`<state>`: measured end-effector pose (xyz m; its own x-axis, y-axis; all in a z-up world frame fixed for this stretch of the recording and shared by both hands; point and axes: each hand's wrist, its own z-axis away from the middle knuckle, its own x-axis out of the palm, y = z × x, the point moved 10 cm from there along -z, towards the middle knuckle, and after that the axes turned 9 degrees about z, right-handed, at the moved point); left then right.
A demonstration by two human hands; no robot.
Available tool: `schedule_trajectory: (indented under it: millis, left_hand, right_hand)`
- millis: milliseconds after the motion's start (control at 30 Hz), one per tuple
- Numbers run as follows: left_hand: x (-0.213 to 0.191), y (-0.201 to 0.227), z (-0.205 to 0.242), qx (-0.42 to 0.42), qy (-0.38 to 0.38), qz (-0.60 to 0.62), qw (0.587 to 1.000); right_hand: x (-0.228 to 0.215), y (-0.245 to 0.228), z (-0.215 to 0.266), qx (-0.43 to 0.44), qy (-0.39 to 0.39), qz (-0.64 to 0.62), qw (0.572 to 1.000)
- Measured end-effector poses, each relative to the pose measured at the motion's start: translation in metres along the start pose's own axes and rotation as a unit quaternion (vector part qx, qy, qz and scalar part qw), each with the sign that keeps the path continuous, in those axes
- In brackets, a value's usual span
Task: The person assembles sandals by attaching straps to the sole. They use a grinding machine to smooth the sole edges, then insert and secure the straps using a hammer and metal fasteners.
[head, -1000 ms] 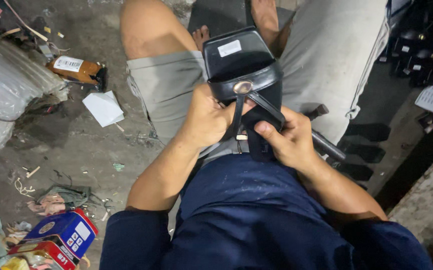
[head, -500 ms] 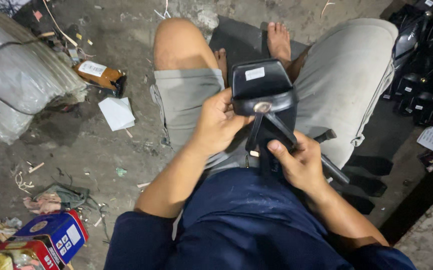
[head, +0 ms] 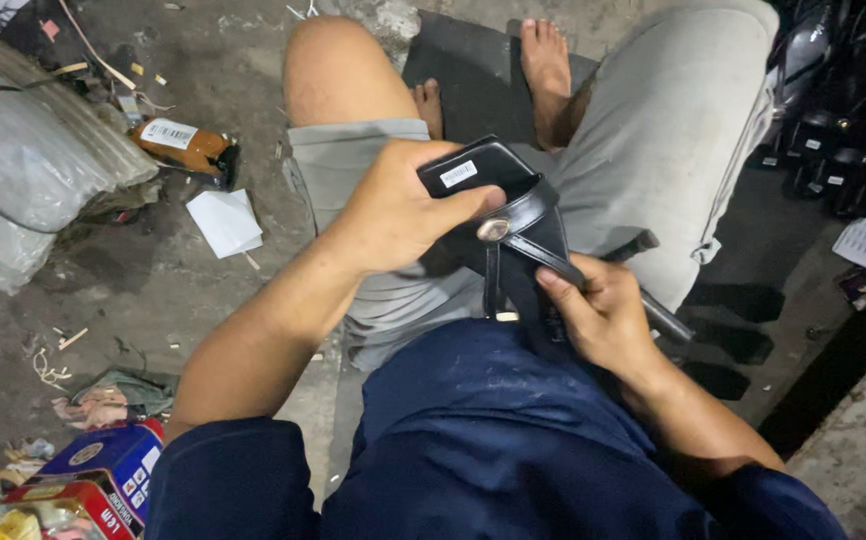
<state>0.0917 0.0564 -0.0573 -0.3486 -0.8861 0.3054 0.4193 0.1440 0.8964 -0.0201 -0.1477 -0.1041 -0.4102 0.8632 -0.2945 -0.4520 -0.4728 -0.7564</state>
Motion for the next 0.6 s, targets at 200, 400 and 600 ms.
schedule_trajectory:
  millis: [200,400,600]
  left_hand:
    - [0.021,0.002,-0.004,-0.023,-0.096,0.307,0.947]
    - [0.032,-0.045,0.006,-0.019,-0.033,0.266,0.963]
    - [0.037,-0.066,0.016,-0.018,0.009,0.230,0.973]
  right_hand:
    - [-0.006,-0.016,0.004,-0.099,0.066,-0.128,0.985]
    - [-0.011,-0.019,0.007,-0.099,0.002,-0.175,0.980]
    - [-0.024,-0.027,-0.014,-0.047,-0.007,-0.210,0.977]
